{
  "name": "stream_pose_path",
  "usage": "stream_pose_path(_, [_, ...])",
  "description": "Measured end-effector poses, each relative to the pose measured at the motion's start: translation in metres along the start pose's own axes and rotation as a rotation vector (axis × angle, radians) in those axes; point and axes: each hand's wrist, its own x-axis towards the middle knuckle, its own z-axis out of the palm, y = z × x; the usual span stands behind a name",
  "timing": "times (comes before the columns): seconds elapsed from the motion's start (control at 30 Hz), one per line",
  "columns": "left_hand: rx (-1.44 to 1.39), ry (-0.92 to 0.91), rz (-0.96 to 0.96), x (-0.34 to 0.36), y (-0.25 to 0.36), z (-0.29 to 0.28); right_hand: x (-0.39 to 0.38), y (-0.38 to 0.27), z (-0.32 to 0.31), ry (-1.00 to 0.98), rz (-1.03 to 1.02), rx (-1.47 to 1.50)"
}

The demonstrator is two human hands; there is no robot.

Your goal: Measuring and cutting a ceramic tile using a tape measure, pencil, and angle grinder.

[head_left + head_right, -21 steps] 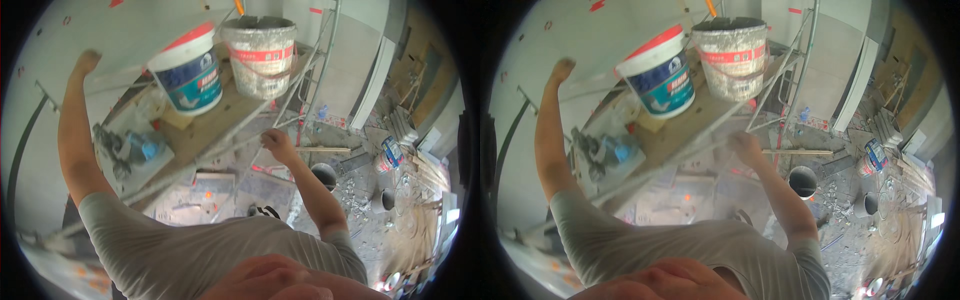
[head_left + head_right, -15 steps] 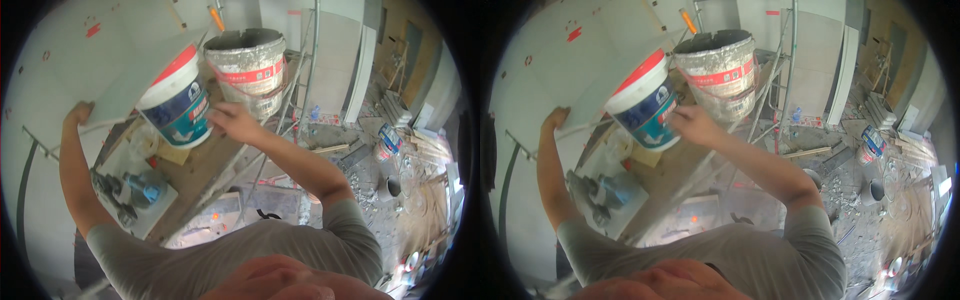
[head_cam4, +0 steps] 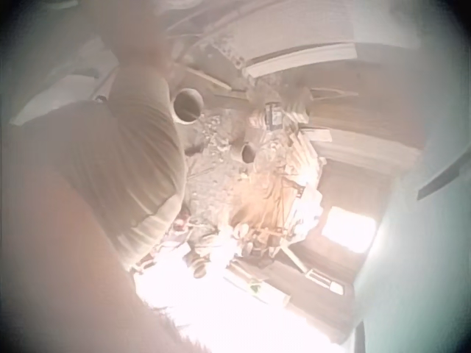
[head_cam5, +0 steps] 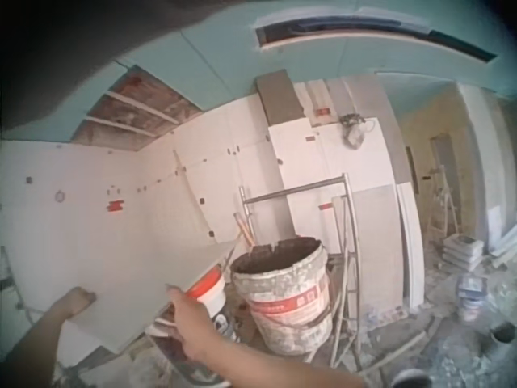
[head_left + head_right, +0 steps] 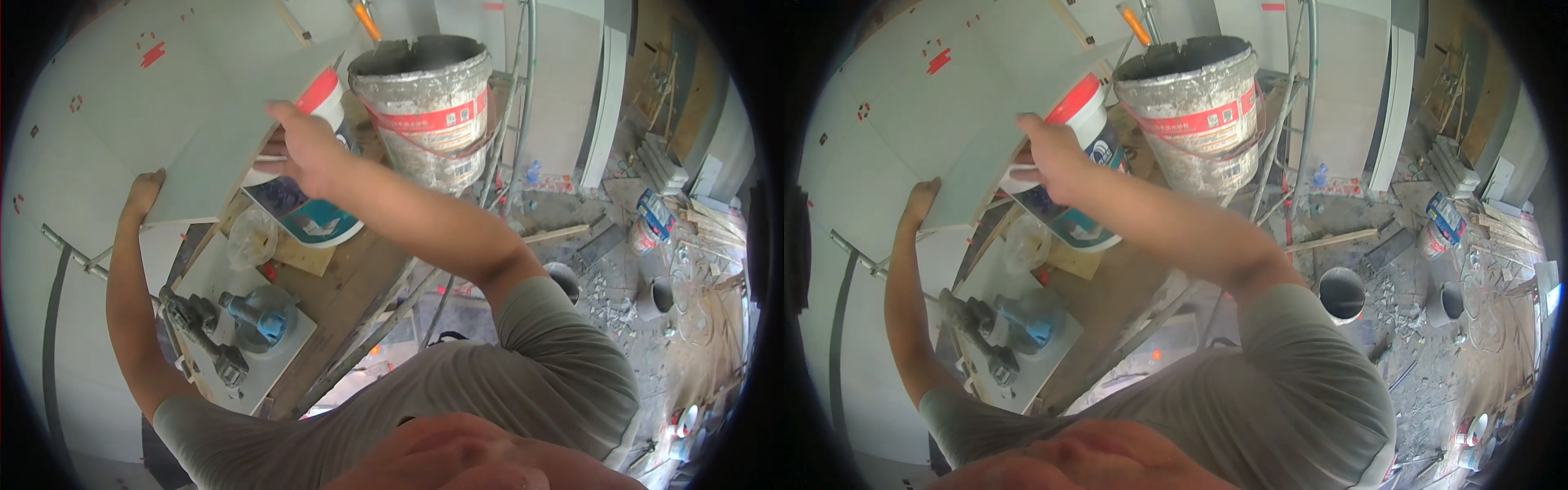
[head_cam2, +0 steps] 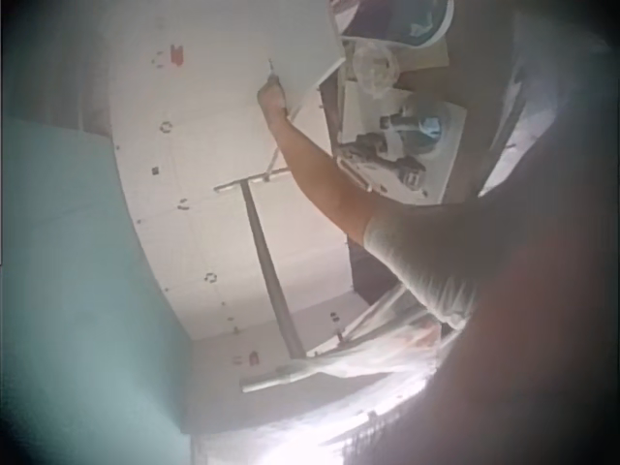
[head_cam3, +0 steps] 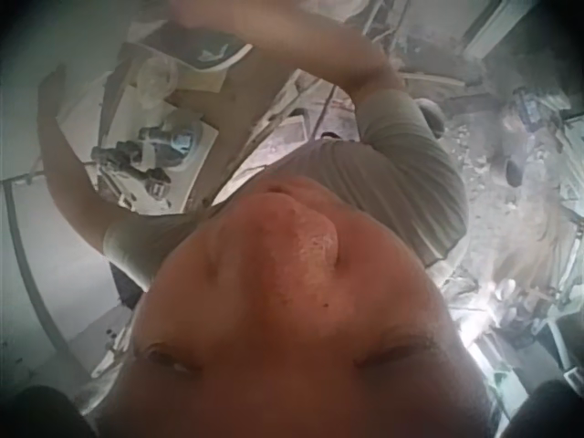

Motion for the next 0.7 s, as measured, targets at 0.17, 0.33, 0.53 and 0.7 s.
stream_pose_path(0.17, [-0.03, -0.021, -0.044, -0.021, -0.008, -0.008, 0.009, 0.003, -0.002, -0.041, -0.056, -0.226])
stream_pose_path(0.33, [-0.02, 0.024, -0.158, -0.032, -0.021, -0.004, 0.015, 0.013, -0.011, -0.09, -0.205, -0.291])
stream_pose_path(0.53, [-0.343, 0.329, -0.184, -0.067, 0.021, 0.034, -0.004, -0.002, -0.051, -0.1, -0.614, -0.581])
stream_pose_path(0.7, [0.15, 0.592, 0.18, -0.074, -0.007, 0.004, -0.028, -0.043, -0.07, -0.19, -0.751, -0.828])
